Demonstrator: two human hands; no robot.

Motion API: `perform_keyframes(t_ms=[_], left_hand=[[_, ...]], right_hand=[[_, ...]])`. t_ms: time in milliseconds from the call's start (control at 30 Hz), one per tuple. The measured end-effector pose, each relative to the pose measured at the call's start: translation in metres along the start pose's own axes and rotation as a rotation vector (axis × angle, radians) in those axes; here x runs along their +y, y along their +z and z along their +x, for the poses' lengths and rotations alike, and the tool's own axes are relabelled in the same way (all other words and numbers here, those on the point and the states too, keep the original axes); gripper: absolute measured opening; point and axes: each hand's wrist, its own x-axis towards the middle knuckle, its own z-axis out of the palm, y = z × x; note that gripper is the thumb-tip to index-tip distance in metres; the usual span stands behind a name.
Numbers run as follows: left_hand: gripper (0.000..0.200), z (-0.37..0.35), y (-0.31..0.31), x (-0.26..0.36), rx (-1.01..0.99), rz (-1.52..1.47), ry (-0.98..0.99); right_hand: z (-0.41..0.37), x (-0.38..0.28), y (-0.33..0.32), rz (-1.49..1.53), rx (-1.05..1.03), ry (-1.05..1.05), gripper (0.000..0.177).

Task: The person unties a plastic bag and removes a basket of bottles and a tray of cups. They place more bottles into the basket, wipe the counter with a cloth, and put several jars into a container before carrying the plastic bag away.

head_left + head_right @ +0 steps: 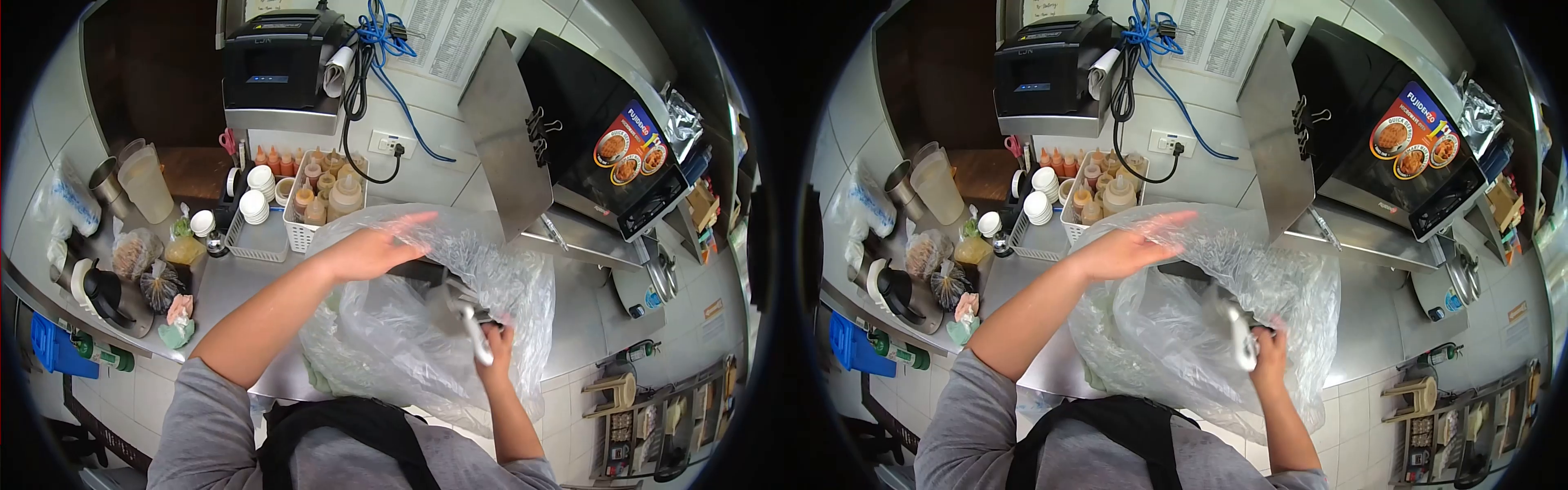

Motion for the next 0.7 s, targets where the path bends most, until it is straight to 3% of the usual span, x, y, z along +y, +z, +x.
perform_keyframes(t_ms=[100, 200, 333, 467, 533, 600, 667, 700], left_hand=[[0.058, -0.013, -0.011, 0.004, -0.095, 0.027, 0.038], [0.059, -0.016, -0.031, -0.012, -0.1, 0.078, 0.133], [0.059, -0.048, -0.08, 0.027, -0.279, 0.097, -0.028], [0.057, -0.097, -0.104, 0.056, -0.199, 0.411, -0.04], [0.057, -0.116, -0.11, 0.048, -0.184, 0.415, 0.037], [0.056, -0.133, -0.115, 0.046, -0.187, 0.431, 0.17], [0.054, -0.149, -0.112, 0.048, -0.2, 0.408, 0.178], [0.052, -0.153, -0.11, 0.046, -0.329, 0.346, 0.149]], right_hand=[[-0.037, -0.061, -0.015, 0.088, 0.016, -0.291, 0.037], [-0.047, -0.128, -0.025, 0.26, -0.129, -0.468, 0.037], [-0.049, -0.193, 0.029, 0.661, -0.357, -0.403, 0.036], [-0.044, -0.268, 0.087, 0.754, -0.44, -0.318, 0.026], [-0.045, -0.291, 0.135, 0.673, -0.312, -0.391, 0.026], [-0.038, -0.311, 0.157, 0.625, -0.383, -0.328, 0.028], [-0.038, -0.321, 0.188, 0.542, -0.328, -0.365, 0.025], [-0.037, -0.323, 0.205, 0.449, -0.287, -0.399, 0.024]])
